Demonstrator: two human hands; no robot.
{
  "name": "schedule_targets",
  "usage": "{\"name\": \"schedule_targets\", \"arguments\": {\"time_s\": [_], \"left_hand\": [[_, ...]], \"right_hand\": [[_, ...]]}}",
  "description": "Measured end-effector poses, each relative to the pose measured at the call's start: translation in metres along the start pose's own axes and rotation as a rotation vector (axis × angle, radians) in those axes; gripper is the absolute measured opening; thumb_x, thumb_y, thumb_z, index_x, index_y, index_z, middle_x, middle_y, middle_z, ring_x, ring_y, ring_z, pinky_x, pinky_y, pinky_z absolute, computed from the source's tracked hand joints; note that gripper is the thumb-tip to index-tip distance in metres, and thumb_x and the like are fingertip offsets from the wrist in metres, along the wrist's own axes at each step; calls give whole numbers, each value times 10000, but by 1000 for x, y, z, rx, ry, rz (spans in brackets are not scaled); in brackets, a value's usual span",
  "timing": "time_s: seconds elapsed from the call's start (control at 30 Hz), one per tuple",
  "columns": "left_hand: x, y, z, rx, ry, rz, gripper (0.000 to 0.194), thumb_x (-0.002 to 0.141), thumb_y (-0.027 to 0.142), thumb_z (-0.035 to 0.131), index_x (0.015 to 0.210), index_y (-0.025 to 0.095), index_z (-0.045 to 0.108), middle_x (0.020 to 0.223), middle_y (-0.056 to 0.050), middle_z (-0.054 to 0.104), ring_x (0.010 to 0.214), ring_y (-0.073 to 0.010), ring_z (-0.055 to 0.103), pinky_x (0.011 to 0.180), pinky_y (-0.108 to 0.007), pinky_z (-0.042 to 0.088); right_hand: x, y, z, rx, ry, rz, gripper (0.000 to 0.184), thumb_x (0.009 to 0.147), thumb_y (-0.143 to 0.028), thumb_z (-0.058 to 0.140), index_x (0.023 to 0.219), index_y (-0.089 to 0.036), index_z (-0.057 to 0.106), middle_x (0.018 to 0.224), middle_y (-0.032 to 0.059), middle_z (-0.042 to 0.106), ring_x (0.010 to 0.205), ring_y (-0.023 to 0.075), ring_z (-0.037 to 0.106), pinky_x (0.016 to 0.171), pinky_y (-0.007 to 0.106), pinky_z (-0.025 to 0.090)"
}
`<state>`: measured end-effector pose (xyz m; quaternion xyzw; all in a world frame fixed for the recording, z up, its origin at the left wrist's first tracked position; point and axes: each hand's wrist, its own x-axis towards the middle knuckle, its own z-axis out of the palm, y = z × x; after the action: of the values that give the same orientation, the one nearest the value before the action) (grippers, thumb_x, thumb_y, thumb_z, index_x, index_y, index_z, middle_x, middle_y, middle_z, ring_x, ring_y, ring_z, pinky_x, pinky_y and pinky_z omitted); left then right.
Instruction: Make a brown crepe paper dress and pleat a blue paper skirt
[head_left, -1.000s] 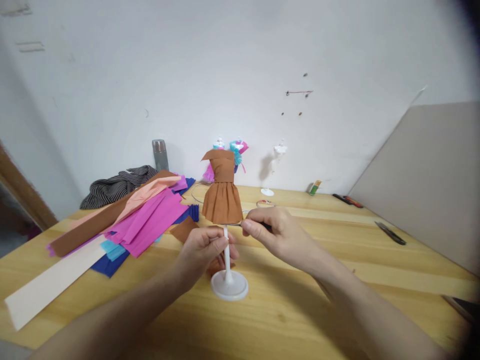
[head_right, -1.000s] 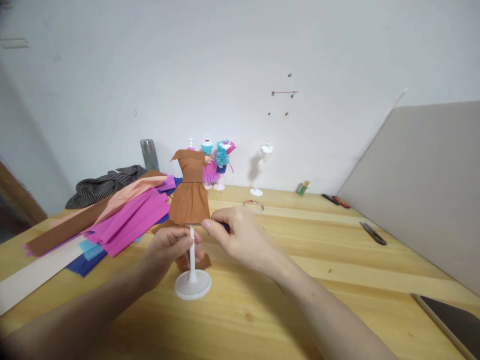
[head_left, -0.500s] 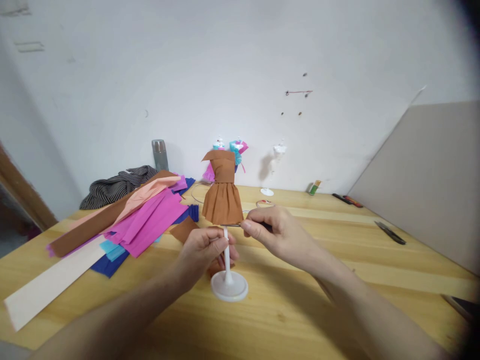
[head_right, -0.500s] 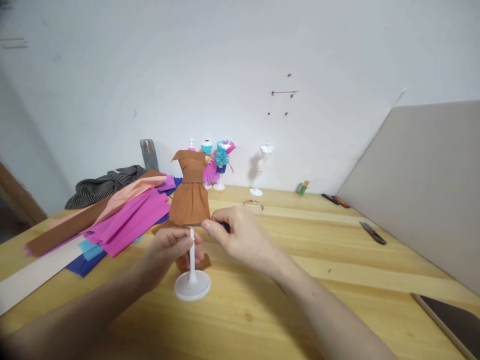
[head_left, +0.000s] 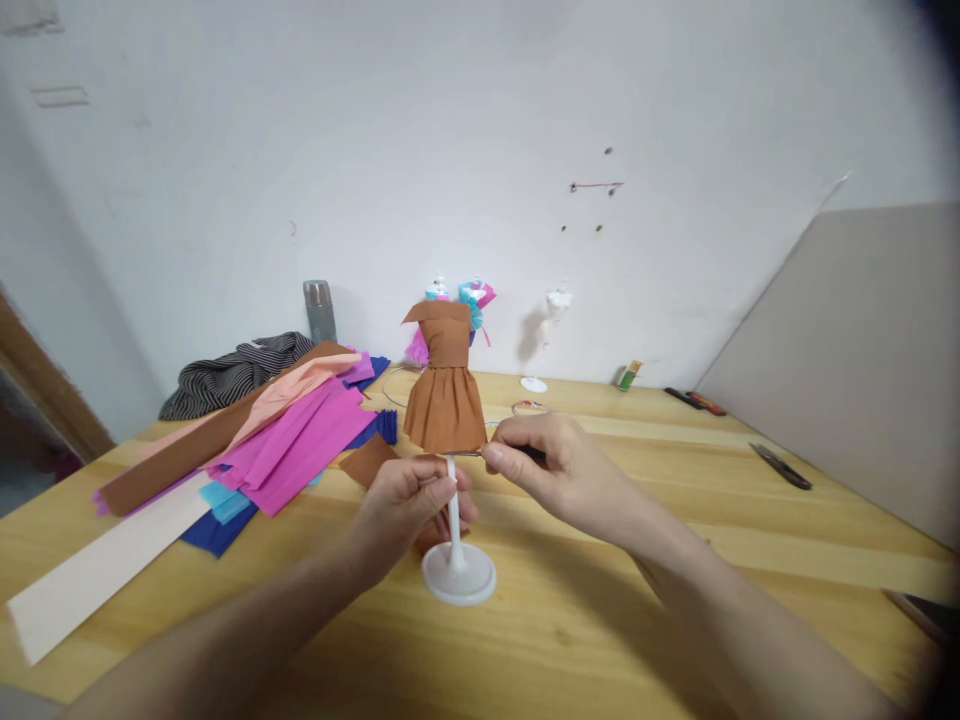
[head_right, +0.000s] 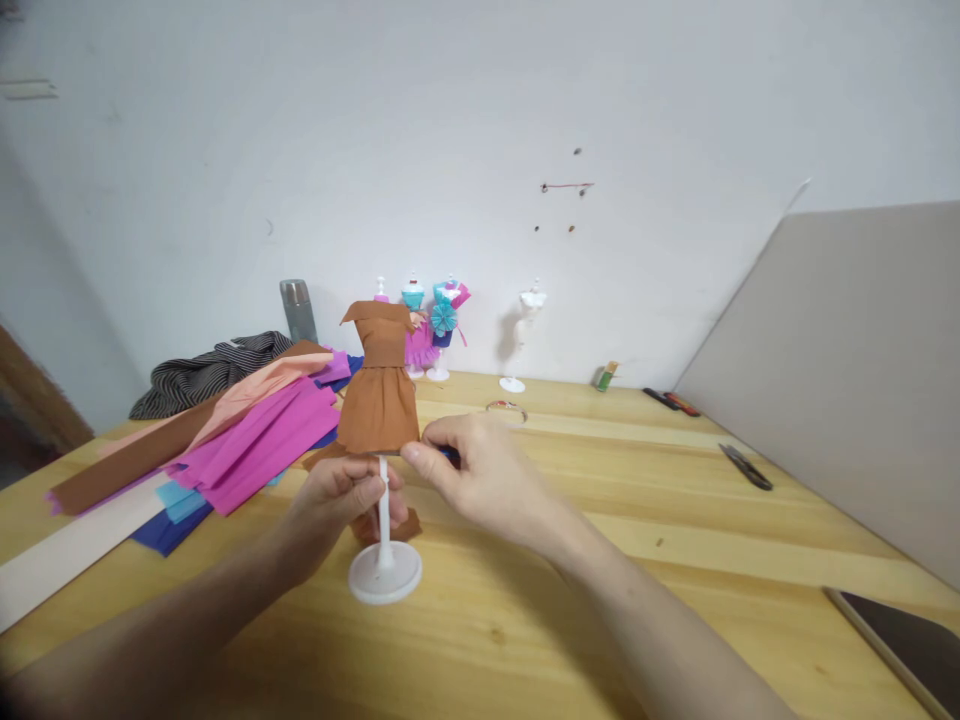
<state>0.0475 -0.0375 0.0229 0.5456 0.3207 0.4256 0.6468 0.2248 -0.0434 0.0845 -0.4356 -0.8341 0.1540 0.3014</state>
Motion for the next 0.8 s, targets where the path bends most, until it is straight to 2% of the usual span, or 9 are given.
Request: {"name": "schedule_targets", "arguments": {"time_s": [0.27,0.5,0.8], "left_hand": [[0,1,1,-12,2,-5,364,647,460,699,752,127,597,618,-32,646,490,-105,557,471,-213,419],[-1,-2,0,-13,27,4,353,656,447,696,746,127,579,627,-39,655,511,-120,579,496,-226,443],[0,-3,-1,-16,18,13,352,664,450,691,745,124,586,631,-45,662,509,-117,580,494,-221,450]], "right_hand": [[0,0,-2,55,-47,21,435,869,-435,358,540,-165,445,501,-45,282,473,82,263,460,255,194],[0,0,0,35,-5,-4,400,865,-405,386,537,-175,374,514,-47,285,494,81,272,492,255,221],[-1,1,1,60,9,3,325,838,-367,435,581,-169,443,533,-26,376,527,98,322,497,248,253]]}}
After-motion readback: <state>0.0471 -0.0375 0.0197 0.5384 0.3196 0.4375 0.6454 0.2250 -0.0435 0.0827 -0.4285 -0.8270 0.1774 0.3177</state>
